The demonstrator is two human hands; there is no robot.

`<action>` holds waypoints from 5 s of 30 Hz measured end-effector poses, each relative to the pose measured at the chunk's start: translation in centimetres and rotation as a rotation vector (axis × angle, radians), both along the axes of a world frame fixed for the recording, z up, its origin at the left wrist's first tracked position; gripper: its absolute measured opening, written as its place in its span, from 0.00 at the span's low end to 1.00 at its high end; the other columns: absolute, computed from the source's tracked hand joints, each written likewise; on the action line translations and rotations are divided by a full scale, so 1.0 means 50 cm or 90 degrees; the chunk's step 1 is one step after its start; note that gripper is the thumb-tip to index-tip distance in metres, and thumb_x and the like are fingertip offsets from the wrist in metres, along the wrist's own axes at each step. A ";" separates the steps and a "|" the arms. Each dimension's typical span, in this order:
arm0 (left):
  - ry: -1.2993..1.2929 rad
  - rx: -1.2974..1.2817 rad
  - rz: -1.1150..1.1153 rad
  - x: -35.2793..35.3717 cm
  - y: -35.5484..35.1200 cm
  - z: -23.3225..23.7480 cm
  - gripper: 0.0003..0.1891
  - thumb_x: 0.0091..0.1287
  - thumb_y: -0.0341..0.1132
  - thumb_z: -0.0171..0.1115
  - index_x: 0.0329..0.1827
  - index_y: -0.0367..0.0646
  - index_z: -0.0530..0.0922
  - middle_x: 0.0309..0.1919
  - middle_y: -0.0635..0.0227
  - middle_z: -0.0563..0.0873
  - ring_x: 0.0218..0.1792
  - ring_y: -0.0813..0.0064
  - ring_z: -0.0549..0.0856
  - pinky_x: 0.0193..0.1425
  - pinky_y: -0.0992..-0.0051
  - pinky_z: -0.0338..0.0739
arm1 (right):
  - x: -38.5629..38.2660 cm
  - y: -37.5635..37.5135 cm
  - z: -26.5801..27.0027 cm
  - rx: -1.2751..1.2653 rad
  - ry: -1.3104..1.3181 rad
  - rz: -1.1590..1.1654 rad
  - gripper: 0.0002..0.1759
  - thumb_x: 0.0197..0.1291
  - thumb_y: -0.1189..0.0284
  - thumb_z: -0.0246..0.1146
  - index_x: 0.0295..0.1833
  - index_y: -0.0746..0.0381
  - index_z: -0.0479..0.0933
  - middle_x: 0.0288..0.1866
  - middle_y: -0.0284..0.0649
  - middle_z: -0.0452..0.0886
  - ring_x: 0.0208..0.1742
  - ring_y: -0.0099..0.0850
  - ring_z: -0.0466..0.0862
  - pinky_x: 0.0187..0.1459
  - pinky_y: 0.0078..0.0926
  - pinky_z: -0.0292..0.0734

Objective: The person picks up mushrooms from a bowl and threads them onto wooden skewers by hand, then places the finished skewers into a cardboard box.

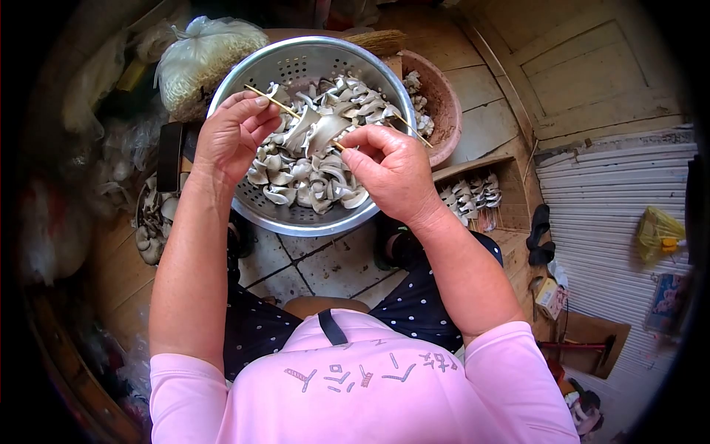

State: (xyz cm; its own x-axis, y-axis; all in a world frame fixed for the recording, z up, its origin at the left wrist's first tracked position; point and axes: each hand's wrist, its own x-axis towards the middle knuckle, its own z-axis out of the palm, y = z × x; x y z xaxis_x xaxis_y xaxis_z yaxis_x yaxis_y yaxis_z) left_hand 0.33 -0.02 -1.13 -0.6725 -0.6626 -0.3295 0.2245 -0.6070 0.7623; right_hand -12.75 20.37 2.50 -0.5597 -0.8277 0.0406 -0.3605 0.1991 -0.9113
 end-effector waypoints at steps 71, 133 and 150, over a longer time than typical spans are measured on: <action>-0.101 -0.018 -0.082 -0.016 0.044 -0.007 0.08 0.65 0.30 0.64 0.44 0.39 0.77 0.37 0.64 0.84 0.37 0.73 0.86 0.40 0.72 0.86 | 0.008 0.004 -0.016 0.038 0.171 0.071 0.09 0.58 0.71 0.62 0.42 0.63 0.81 0.37 0.48 0.84 0.39 0.46 0.84 0.43 0.40 0.79; -0.151 -0.047 -0.114 -0.030 0.067 -0.015 0.08 0.65 0.30 0.64 0.44 0.43 0.75 0.37 0.69 0.84 0.36 0.78 0.86 0.37 0.75 0.85 | 0.012 0.009 -0.027 0.082 0.218 0.108 0.11 0.57 0.71 0.64 0.44 0.64 0.79 0.36 0.51 0.83 0.38 0.49 0.84 0.42 0.44 0.79; -0.194 -0.071 -0.136 -0.036 0.071 -0.027 0.07 0.64 0.30 0.64 0.42 0.43 0.76 0.36 0.69 0.85 0.35 0.78 0.86 0.37 0.77 0.84 | 0.016 0.012 -0.038 0.067 0.257 0.118 0.11 0.56 0.73 0.66 0.45 0.63 0.78 0.25 0.40 0.79 0.31 0.39 0.80 0.37 0.36 0.75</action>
